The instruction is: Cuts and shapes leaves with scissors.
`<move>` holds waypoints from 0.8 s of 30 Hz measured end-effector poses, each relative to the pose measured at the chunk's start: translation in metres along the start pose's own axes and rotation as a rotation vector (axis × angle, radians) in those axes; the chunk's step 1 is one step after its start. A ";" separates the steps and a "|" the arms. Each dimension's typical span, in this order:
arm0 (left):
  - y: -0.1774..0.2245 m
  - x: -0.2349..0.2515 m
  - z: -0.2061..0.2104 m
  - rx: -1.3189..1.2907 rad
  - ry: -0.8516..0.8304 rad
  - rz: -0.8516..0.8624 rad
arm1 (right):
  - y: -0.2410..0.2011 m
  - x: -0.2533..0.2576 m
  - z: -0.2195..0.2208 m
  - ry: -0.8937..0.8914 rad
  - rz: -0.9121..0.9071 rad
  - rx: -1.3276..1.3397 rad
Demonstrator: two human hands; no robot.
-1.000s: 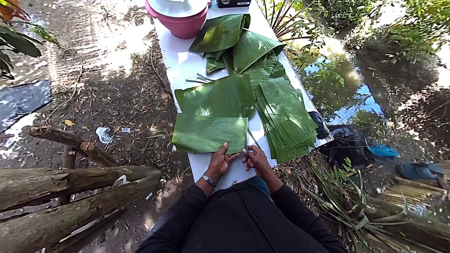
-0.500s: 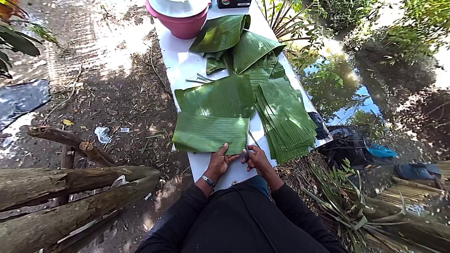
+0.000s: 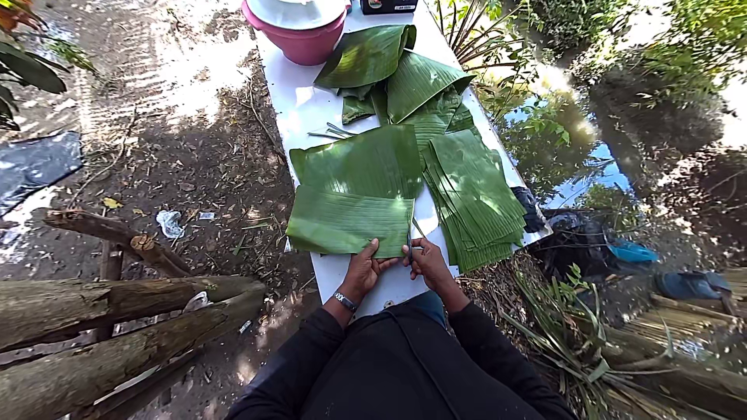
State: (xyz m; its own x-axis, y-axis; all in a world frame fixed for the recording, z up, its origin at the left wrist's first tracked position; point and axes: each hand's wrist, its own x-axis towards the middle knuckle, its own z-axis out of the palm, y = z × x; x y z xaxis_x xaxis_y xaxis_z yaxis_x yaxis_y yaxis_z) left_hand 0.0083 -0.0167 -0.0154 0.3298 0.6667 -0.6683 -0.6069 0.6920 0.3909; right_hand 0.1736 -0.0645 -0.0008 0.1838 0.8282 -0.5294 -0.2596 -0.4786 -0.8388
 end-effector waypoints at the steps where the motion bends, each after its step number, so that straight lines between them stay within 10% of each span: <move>1: 0.000 0.000 0.000 0.000 0.000 -0.001 | 0.000 0.000 0.000 -0.001 -0.007 -0.001; 24: -0.001 -0.009 0.002 0.028 0.002 -0.004 | -0.020 0.012 -0.009 0.013 0.075 -0.138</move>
State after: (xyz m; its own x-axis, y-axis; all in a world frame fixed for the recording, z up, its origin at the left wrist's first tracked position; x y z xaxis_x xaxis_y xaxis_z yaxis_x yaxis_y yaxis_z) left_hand 0.0073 -0.0225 -0.0082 0.3306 0.6638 -0.6709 -0.5849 0.7020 0.4063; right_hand 0.1893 -0.0474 0.0083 0.1808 0.7853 -0.5922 -0.1403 -0.5753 -0.8058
